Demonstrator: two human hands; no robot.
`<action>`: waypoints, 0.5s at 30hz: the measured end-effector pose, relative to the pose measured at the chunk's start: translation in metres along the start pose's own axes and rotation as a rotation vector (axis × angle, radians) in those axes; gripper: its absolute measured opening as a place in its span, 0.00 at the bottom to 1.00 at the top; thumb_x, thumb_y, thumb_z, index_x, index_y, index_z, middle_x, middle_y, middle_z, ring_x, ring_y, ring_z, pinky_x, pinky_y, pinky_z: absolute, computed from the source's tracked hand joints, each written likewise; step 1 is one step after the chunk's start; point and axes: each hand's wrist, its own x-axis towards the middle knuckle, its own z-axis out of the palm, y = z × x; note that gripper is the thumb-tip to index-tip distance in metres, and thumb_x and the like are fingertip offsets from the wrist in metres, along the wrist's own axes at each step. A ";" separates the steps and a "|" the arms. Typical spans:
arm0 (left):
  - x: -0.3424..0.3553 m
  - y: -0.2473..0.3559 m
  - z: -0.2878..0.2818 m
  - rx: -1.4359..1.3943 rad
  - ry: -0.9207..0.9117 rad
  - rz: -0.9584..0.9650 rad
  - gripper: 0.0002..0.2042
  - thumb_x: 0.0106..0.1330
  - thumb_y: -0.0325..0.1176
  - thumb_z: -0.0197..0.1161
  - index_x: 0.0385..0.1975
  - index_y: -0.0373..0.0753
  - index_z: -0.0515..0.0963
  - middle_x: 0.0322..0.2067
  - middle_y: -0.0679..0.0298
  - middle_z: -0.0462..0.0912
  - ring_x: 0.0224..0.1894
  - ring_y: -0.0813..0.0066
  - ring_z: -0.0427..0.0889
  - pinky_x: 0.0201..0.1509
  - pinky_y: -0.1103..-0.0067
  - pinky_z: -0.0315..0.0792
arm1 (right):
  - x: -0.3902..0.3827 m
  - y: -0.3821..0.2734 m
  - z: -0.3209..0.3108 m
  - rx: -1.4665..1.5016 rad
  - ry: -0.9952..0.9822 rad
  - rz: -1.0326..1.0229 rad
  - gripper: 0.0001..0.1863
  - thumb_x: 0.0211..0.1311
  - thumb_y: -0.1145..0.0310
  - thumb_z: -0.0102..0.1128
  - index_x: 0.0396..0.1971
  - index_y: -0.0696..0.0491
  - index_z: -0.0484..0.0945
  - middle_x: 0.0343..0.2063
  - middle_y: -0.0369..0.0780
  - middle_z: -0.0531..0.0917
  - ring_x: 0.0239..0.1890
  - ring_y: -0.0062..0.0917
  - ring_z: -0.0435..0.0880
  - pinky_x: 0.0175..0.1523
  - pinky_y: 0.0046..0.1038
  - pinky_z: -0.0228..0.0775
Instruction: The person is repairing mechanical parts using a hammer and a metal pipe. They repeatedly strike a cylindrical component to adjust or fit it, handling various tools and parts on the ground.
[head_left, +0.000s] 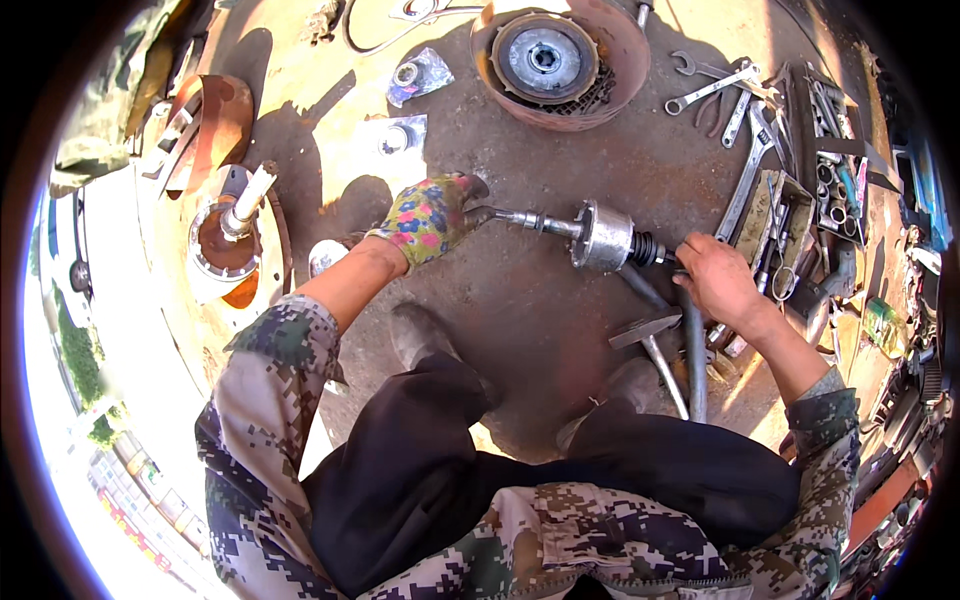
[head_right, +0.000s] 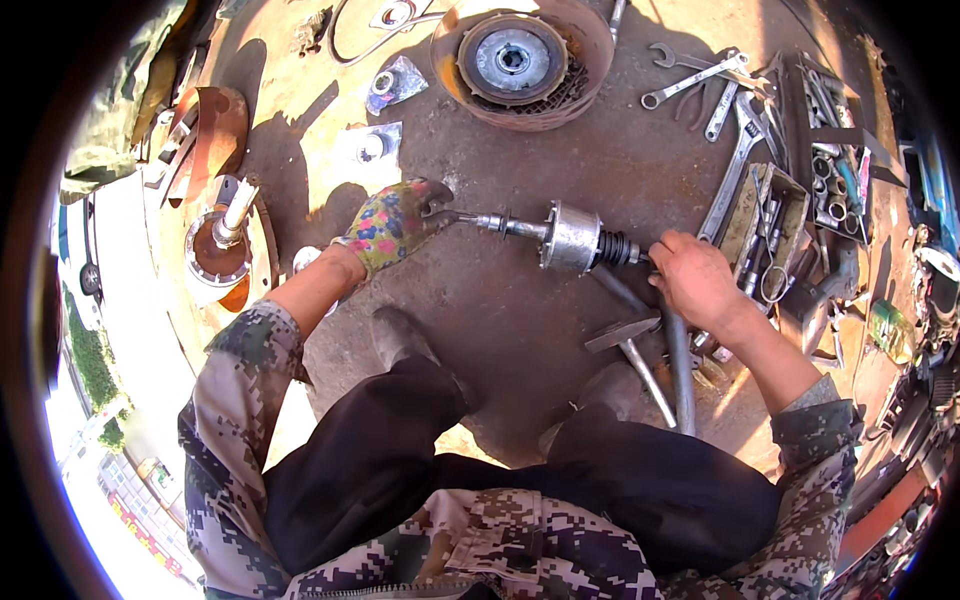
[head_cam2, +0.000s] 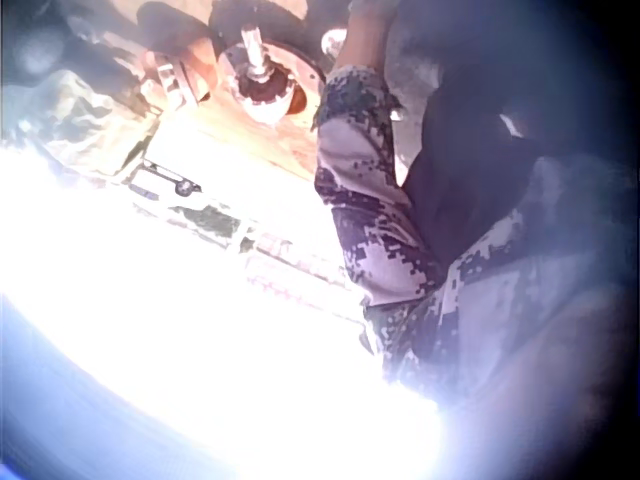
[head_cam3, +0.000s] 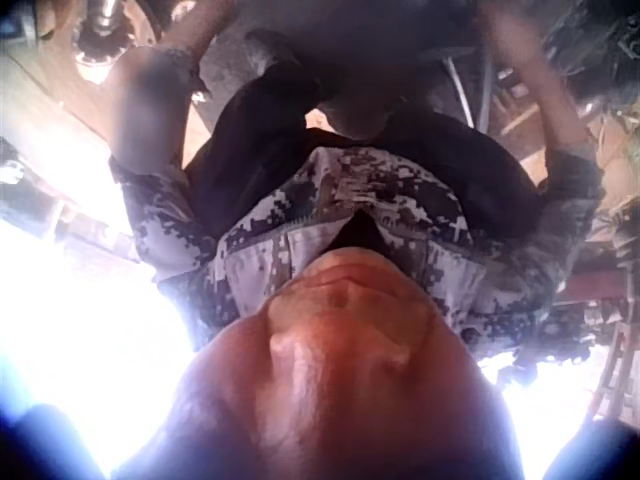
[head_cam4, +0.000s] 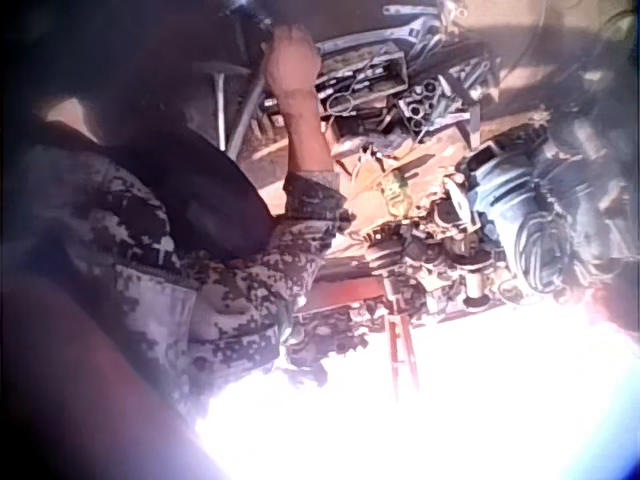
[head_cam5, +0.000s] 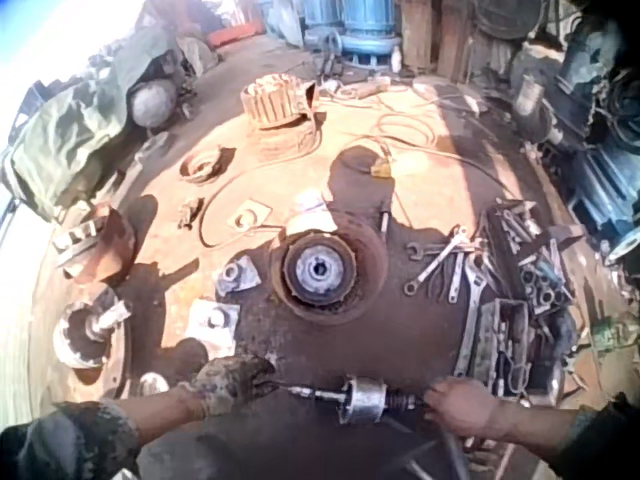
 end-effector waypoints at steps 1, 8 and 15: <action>0.000 0.001 -0.003 -0.035 0.031 0.008 0.15 0.70 0.40 0.67 0.53 0.41 0.83 0.46 0.52 0.88 0.48 0.55 0.87 0.53 0.66 0.79 | 0.003 0.003 -0.001 0.034 -0.023 0.037 0.13 0.58 0.68 0.71 0.37 0.56 0.77 0.39 0.45 0.78 0.45 0.45 0.82 0.49 0.45 0.77; 0.003 -0.005 0.019 -0.096 -0.033 -0.046 0.12 0.74 0.35 0.62 0.53 0.42 0.84 0.45 0.52 0.88 0.48 0.51 0.88 0.53 0.64 0.79 | -0.005 -0.002 0.007 0.132 0.031 0.179 0.17 0.58 0.70 0.72 0.42 0.55 0.74 0.43 0.45 0.76 0.45 0.47 0.83 0.48 0.47 0.78; 0.013 -0.016 0.017 -0.078 -0.070 -0.043 0.14 0.74 0.39 0.62 0.55 0.43 0.83 0.46 0.53 0.89 0.49 0.51 0.88 0.55 0.64 0.79 | -0.010 -0.002 0.011 0.179 0.133 0.241 0.23 0.57 0.69 0.74 0.50 0.56 0.74 0.46 0.47 0.75 0.46 0.50 0.82 0.49 0.48 0.77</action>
